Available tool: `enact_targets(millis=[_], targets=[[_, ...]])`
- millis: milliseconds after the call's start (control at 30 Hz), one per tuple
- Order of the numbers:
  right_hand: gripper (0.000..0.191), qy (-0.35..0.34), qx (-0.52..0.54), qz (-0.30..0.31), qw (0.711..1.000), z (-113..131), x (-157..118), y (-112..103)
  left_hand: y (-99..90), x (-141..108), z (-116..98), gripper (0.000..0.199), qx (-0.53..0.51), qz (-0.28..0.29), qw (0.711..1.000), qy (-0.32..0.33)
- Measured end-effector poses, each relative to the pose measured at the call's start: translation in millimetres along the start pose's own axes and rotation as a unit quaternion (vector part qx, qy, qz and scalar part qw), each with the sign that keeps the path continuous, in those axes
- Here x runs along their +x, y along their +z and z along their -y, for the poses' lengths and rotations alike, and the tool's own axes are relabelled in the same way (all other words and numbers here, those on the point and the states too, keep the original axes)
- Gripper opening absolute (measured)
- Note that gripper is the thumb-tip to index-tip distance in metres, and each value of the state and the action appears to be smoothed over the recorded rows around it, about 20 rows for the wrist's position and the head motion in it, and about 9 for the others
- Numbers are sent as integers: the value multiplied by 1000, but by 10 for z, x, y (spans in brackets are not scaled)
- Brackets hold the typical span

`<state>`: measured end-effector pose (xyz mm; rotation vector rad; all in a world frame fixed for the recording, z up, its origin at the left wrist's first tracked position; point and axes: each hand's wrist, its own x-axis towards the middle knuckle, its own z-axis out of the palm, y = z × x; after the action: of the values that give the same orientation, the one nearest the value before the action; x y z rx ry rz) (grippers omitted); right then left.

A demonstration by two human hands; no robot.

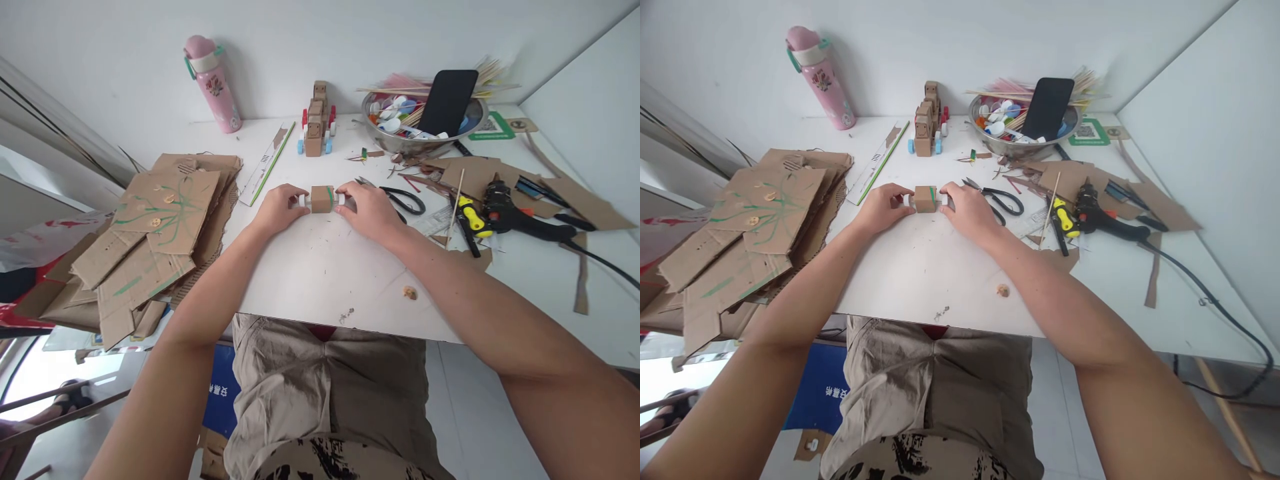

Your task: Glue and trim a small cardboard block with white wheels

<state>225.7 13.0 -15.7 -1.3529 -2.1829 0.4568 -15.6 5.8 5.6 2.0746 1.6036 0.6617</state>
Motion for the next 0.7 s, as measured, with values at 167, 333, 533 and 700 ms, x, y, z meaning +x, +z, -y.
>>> enact_targets(millis=[167,333,533,700], targets=[[30,-5,-6,3,1000,-11,-6,2,-9,4,46,38,6,7,1000,7],[56,-51,5,9,999,15,-22,-23,13,-24,7,51,7,-13,1000,0],[76,-56,19,41,997,149,-60,-32,-10,-190,-166,25,43,-79,995,-51],[57,-32,95,47,994,272,-207,-96,75,-202,-108,29,-126,-3,992,-21]])
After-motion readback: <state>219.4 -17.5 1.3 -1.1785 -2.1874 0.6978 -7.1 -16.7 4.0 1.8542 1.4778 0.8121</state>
